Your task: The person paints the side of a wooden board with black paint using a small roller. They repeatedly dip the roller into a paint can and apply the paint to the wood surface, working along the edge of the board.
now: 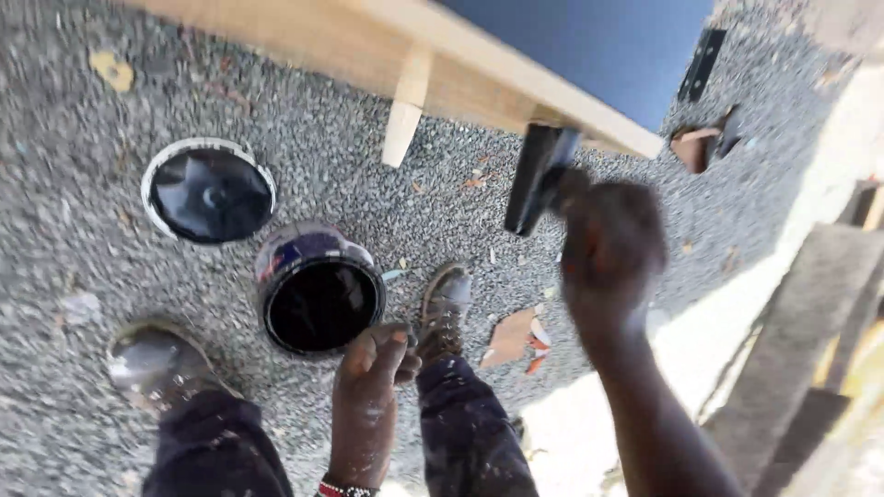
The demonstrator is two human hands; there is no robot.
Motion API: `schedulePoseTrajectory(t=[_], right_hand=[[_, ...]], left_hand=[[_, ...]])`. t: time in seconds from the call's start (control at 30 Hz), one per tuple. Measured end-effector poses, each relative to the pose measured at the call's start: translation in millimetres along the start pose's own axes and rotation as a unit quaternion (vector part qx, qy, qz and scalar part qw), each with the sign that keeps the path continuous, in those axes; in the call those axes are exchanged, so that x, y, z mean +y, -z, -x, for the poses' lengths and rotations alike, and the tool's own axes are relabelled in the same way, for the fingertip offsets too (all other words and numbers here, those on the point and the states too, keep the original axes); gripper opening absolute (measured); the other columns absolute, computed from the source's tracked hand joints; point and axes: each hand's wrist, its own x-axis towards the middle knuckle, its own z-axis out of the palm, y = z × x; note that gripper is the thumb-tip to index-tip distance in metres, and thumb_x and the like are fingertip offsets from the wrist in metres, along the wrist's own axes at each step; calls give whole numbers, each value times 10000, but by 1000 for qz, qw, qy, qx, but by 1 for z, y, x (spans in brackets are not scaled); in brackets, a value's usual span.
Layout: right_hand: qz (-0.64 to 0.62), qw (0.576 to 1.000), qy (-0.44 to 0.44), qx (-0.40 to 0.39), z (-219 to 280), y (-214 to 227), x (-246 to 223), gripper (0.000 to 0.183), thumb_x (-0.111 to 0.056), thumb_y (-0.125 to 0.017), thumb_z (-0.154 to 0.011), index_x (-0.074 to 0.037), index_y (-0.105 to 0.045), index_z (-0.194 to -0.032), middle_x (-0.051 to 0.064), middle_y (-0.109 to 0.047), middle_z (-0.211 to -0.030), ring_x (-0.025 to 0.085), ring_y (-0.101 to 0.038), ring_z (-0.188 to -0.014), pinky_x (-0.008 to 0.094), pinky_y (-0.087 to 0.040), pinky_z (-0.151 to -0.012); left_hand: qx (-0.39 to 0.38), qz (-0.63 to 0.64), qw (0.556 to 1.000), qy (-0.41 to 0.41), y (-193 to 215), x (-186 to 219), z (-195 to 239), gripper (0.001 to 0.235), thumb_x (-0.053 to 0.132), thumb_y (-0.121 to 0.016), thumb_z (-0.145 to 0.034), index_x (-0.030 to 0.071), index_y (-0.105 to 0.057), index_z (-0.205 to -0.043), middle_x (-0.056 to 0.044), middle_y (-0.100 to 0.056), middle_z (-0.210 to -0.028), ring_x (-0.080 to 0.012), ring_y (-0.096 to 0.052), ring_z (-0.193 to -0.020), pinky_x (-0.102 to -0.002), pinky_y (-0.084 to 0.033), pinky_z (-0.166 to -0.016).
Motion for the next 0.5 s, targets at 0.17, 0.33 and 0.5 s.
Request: schedulePoseTrajectory(t=[0.17, 0.33, 0.5], right_hand=[[114, 985, 96, -83, 2, 6, -10, 138, -23, -676, -1265, 75, -774, -1257, 209, -633, -985, 428, -601, -928, 579, -473, -763], [216, 942, 186, -174, 7, 13, -16, 241, -52, -895, -1102, -118, -837, -1327, 101, -724, -1059, 300, -707, -862, 419, -569, -523], [405, 867, 167, -238, -53, 14, -12, 386, -23, -796, -919, -174, -776, -1274, 165, -721, -1133, 396, -741, -951, 525, -611, -528]], left_hand=[[-7, 19, 1000, 18, 2, 4, 15, 323, 305, -720, -1093, 50, -873, -1219, -104, -818, -987, -224, -759, -902, -392, -613, -902], [-48, 63, 997, -10, 7, -2, 20, 298, 286, -730, -1080, 67, -872, -1225, -129, -829, -1094, -237, -770, -978, -414, -676, -945], [-61, 119, 991, -5, 22, 16, 42, 314, 281, -724, -1068, 40, -849, -1226, -134, -842, -1149, -273, -759, -942, -421, -648, -928]])
